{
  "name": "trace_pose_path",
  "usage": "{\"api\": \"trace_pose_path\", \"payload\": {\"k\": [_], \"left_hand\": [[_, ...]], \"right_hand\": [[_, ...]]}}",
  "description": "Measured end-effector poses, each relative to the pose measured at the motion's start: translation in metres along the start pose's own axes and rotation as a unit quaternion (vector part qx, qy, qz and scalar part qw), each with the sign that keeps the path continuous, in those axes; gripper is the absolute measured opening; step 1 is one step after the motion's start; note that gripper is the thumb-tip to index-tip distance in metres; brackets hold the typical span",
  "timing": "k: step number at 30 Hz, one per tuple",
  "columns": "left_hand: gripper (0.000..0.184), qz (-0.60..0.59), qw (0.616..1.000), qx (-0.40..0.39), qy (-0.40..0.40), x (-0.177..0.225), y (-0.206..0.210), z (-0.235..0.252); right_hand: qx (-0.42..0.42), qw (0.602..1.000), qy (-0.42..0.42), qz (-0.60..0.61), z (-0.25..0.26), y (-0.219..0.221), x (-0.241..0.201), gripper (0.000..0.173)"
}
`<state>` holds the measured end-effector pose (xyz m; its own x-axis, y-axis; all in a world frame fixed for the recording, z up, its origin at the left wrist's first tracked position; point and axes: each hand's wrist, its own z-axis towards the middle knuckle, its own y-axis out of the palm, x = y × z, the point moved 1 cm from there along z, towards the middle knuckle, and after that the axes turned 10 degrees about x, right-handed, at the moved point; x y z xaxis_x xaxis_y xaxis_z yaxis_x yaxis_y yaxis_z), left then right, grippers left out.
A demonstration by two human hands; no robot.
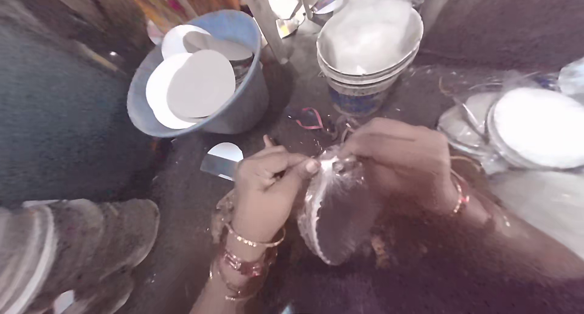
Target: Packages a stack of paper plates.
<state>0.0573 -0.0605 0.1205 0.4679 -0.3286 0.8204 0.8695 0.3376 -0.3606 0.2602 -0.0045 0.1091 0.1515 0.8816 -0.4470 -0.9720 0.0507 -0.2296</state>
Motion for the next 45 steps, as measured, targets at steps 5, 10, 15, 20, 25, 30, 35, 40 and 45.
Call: {"api": "trace_pose_path", "payload": {"k": [5,10,15,20,25,30,35,40,45], "left_hand": [[0.014,0.041,0.999,0.001,0.034,-0.009,-0.010,0.003],[0.016,0.106,0.994,-0.012,-0.012,-0.017,-0.015,0.004],[0.028,-0.012,0.958,-0.171,-0.230,0.012,-0.002,0.030],[0.035,-0.148,0.929,-0.261,-0.218,0.054,-0.003,0.061],[0.022,-0.175,0.957,-0.204,-0.106,0.046,-0.019,0.048],[0.023,-0.219,0.943,-0.161,-0.192,0.024,-0.020,0.028],[0.008,-0.011,0.995,-0.030,-0.091,0.015,0.008,0.019],[0.022,0.269,0.933,0.098,0.218,-0.011,0.036,0.010],[0.022,0.356,0.864,0.187,0.304,-0.042,0.058,0.000]], "right_hand": [[0.018,0.997,-0.013,-0.067,0.000,-0.008,0.000,0.014],[-0.067,0.992,-0.038,-0.097,-0.002,-0.011,-0.001,0.013],[-0.218,0.964,-0.143,-0.046,0.009,-0.009,-0.024,0.021],[-0.110,0.980,-0.163,0.010,0.038,0.005,-0.030,0.019],[0.053,0.993,0.055,0.087,0.042,0.015,-0.035,0.010],[0.046,0.989,0.126,0.058,0.017,0.034,-0.027,0.013],[0.012,0.987,0.155,-0.031,0.005,0.041,-0.015,0.019],[-0.065,0.974,0.215,-0.004,0.000,0.043,0.012,0.018],[-0.168,0.904,0.393,-0.002,0.009,0.040,0.023,0.018]]}}
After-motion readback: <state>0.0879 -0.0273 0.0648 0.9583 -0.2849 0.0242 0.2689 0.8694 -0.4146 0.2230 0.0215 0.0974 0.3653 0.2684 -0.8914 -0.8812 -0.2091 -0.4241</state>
